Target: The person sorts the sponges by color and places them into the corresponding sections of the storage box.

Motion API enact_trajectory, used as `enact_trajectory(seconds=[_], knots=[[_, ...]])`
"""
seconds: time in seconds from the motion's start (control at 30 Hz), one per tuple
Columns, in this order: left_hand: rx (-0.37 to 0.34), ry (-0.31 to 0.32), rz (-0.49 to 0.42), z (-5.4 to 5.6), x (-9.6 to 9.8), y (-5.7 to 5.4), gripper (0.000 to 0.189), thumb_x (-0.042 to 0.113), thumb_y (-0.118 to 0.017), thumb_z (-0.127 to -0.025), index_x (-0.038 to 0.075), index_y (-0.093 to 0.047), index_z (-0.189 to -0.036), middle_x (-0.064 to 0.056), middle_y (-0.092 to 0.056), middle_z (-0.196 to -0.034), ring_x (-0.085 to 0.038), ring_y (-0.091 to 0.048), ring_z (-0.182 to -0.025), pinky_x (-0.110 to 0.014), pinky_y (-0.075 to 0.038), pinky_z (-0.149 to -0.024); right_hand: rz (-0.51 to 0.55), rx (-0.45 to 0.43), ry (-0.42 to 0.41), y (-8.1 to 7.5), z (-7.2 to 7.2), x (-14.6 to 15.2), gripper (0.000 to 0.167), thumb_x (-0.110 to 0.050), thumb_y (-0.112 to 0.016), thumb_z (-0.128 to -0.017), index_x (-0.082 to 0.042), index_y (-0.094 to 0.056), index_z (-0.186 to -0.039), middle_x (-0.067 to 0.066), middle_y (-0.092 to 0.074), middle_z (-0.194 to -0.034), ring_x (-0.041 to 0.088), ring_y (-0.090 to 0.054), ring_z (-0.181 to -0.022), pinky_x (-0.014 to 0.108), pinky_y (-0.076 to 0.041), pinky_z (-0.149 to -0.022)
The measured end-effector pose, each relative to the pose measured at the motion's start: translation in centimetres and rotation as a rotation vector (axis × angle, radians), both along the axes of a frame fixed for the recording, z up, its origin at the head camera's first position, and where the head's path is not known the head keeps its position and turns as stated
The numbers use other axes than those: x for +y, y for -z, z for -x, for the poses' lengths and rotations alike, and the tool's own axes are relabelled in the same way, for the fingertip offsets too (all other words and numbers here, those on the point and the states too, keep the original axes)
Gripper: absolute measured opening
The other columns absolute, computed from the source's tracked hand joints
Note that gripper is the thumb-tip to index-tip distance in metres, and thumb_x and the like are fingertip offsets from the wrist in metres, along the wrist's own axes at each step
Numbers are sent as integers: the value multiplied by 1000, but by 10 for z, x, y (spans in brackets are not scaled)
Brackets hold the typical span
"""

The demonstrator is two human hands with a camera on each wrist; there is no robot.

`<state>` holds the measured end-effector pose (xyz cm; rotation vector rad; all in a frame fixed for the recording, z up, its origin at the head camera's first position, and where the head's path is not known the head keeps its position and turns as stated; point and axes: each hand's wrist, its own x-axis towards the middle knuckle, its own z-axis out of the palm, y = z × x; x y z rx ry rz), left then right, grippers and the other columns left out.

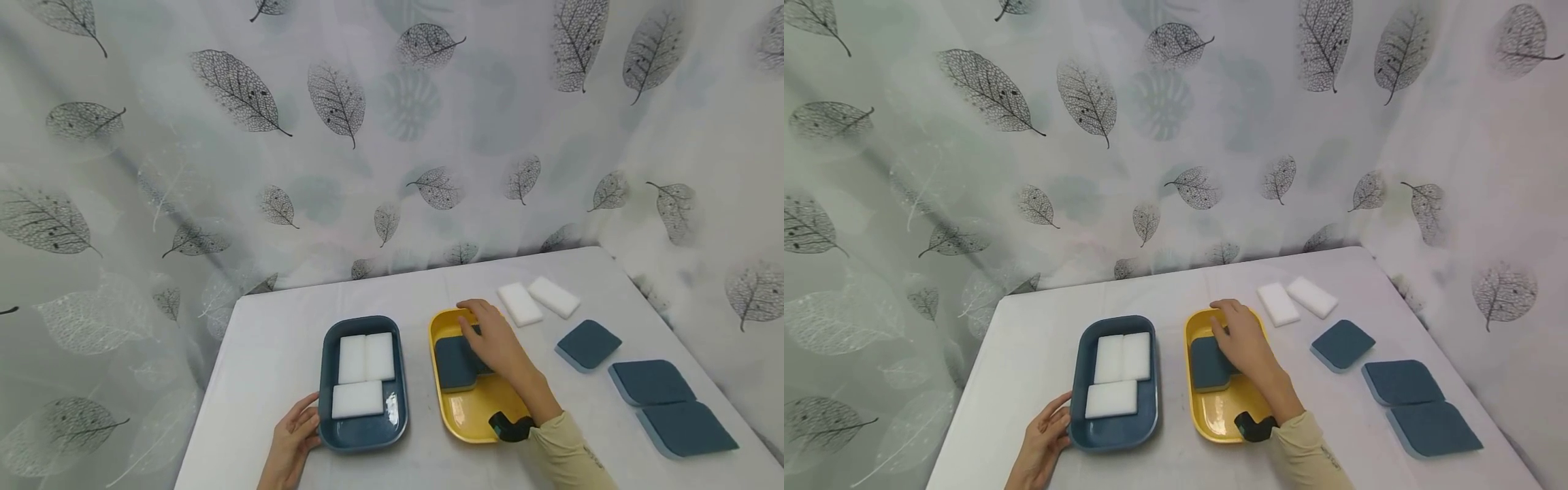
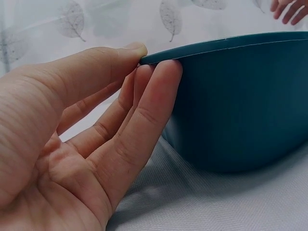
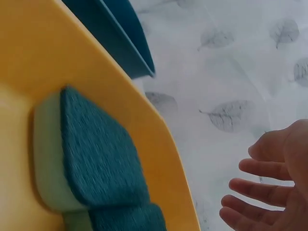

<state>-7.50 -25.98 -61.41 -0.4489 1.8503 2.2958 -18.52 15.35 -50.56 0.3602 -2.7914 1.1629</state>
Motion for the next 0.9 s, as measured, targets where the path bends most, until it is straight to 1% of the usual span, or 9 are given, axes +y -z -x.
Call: enact_trajectory(seconds=[0.1,0.2,0.33,0.5,0.63,0.7,0.8,0.9], knots=[[-6,-3,4,-1,0,-3,36,6,-68,-97,22,-67,-130,0,-74,-101,-8,-65,-77,-21,-57,-62,15,-5,9,1,1,16,37,-19,-57,-108,-2,-58,-141,21,-59,-144,42,-57,-129,60,-51,-105],[-3,1,10,0,0,-4,38,6,-68,-98,19,-66,-133,1,-74,-101,-8,-66,-77,-22,-57,-62,22,-4,31,2,2,31,39,-18,-56,-108,-1,-56,-143,23,-57,-146,45,-55,-131,63,-48,-107],[2,7,18,2,0,-4,42,7,-68,-98,12,-61,-139,1,-74,-102,-8,-67,-78,-22,-58,-63,11,10,69,3,4,50,39,-17,-55,-108,0,-56,-143,25,-55,-147,47,-53,-132,67,-44,-110],[3,1,10,3,1,-4,42,6,-69,-97,13,-63,-138,1,-74,-102,-8,-67,-78,-22,-58,-63,-2,26,109,7,12,71,38,-16,-54,-108,3,-56,-142,28,-55,-147,49,-51,-135,68,-42,-112],[13,5,5,3,0,-3,42,5,-68,-97,12,-63,-138,1,-74,-101,-8,-67,-77,-21,-58,-63,-17,11,150,16,18,84,39,-16,-52,-109,2,-55,-142,28,-54,-147,50,-51,-134,68,-44,-109],[11,6,3,2,0,-2,41,6,-68,-97,14,-63,-137,2,-74,-101,-8,-67,-78,-21,-58,-63,-19,4,162,21,21,89,39,-15,-53,-108,3,-55,-143,29,-54,-147,51,-50,-134,68,-44,-109],[6,0,1,2,-1,-1,39,5,-68,-97,18,-65,-134,2,-74,-101,-7,-67,-78,-21,-58,-63,-26,8,156,28,26,94,39,-12,-55,-107,5,-55,-142,32,-53,-147,53,-48,-136,69,-40,-112],[2,-9,-2,1,-2,0,38,5,-69,-97,20,-67,-132,2,-74,-101,-7,-67,-78,-21,-59,-63,-62,22,140,33,31,100,40,-9,-58,-105,8,-55,-141,35,-51,-147,55,-46,-137,70,-37,-113]])
